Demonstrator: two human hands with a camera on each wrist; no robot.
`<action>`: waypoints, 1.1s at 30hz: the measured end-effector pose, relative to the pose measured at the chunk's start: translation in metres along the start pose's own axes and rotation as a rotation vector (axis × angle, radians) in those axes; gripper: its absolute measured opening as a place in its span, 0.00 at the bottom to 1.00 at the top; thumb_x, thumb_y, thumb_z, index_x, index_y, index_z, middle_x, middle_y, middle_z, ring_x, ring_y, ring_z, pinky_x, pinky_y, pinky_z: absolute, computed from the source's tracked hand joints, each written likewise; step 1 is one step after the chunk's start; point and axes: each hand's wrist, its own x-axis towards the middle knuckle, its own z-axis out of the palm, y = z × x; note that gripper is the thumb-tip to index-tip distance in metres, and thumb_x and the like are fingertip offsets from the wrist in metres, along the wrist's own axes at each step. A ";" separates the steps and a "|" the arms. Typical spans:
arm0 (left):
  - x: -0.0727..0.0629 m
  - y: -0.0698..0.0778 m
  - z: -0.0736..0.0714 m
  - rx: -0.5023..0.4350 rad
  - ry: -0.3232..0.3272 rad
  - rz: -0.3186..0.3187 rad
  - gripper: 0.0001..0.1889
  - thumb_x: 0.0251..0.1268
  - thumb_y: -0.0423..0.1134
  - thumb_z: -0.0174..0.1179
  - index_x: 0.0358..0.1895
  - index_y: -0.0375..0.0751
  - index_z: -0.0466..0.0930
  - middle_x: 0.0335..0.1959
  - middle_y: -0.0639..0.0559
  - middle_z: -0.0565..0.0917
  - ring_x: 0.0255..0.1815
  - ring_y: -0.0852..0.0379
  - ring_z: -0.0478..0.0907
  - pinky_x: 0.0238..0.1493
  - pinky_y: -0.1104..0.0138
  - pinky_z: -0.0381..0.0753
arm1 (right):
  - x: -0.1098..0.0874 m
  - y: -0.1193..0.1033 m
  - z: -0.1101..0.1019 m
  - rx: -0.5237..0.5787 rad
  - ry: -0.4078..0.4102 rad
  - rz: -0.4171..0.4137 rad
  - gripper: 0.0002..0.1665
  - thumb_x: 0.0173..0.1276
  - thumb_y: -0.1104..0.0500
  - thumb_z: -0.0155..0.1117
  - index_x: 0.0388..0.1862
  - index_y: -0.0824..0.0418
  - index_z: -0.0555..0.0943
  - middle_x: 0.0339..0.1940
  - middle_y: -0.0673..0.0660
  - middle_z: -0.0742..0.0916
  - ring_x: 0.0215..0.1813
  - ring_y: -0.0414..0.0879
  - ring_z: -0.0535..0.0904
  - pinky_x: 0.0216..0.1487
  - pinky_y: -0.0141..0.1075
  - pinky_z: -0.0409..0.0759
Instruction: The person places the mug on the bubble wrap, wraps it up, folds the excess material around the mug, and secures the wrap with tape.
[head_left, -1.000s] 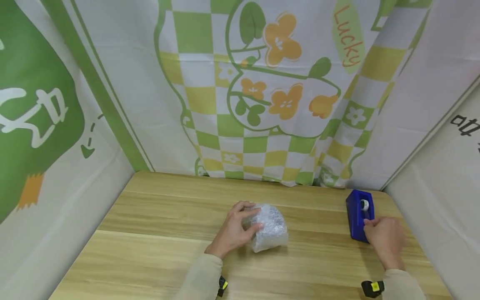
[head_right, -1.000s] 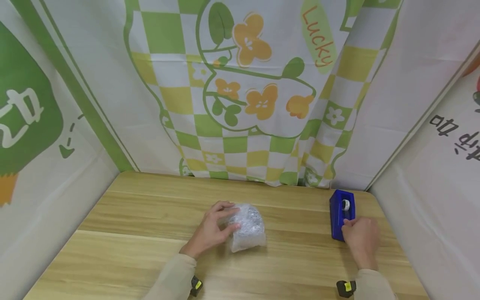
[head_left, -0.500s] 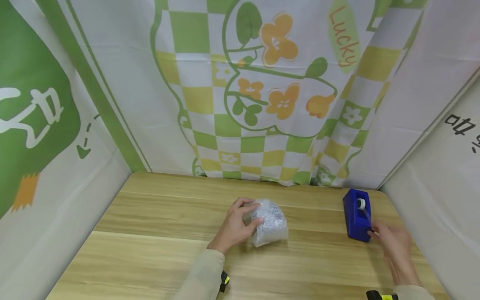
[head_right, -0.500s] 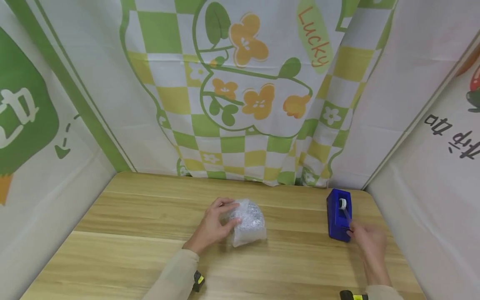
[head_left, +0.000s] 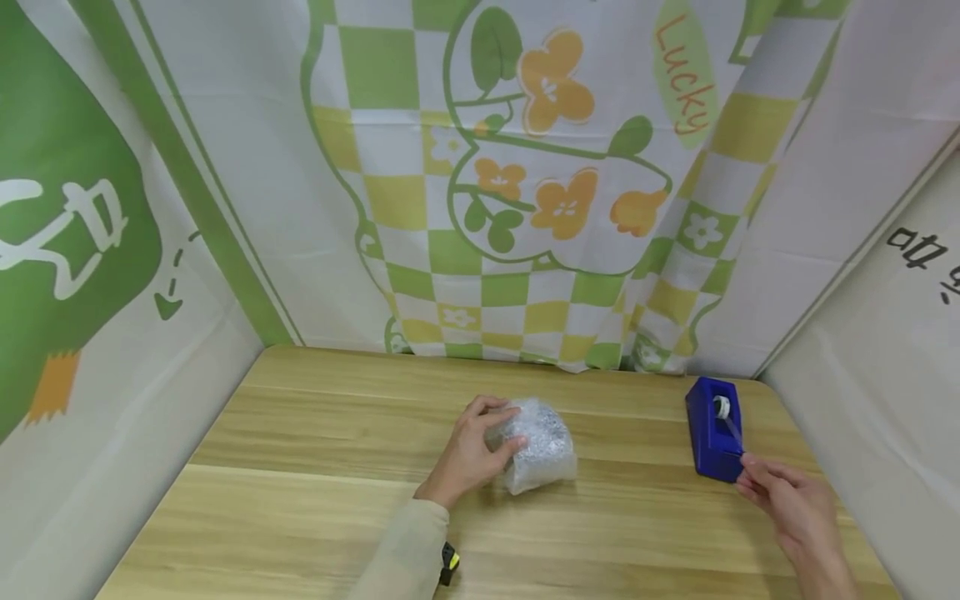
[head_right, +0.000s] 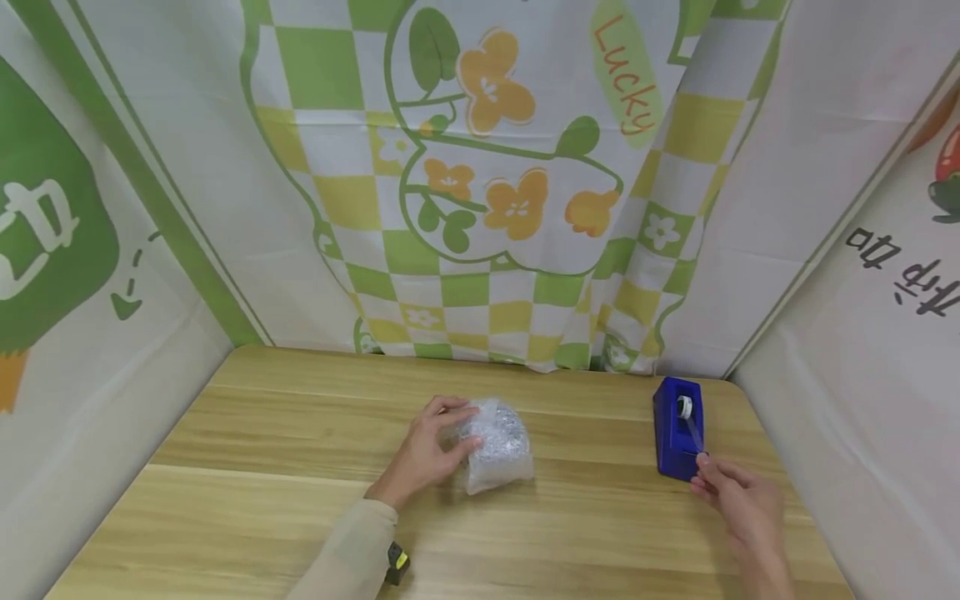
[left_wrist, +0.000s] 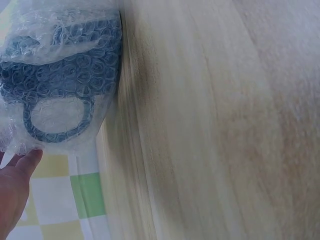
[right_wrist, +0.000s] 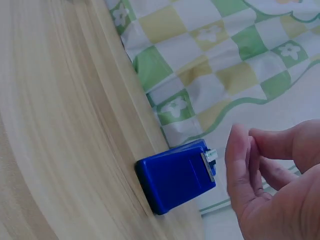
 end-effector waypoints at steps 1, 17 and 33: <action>0.000 0.000 0.000 -0.002 0.000 -0.003 0.23 0.66 0.43 0.69 0.62 0.36 0.82 0.62 0.44 0.76 0.66 0.44 0.72 0.67 0.51 0.73 | 0.001 -0.001 -0.001 -0.039 -0.001 0.019 0.19 0.73 0.68 0.62 0.26 0.49 0.89 0.29 0.48 0.89 0.32 0.37 0.85 0.40 0.30 0.86; -0.001 0.002 0.000 -0.007 0.018 -0.005 0.23 0.65 0.42 0.70 0.61 0.36 0.82 0.62 0.42 0.76 0.66 0.43 0.72 0.68 0.50 0.72 | 0.031 0.009 0.004 -0.329 0.151 0.135 0.13 0.71 0.58 0.67 0.25 0.54 0.87 0.15 0.46 0.79 0.18 0.35 0.72 0.19 0.28 0.74; -0.003 0.003 0.001 -0.013 0.037 0.004 0.22 0.65 0.41 0.70 0.60 0.36 0.83 0.62 0.42 0.77 0.65 0.43 0.72 0.67 0.49 0.73 | 0.029 0.012 0.001 -0.265 0.184 0.118 0.16 0.66 0.50 0.74 0.18 0.48 0.84 0.13 0.44 0.79 0.15 0.33 0.70 0.17 0.26 0.71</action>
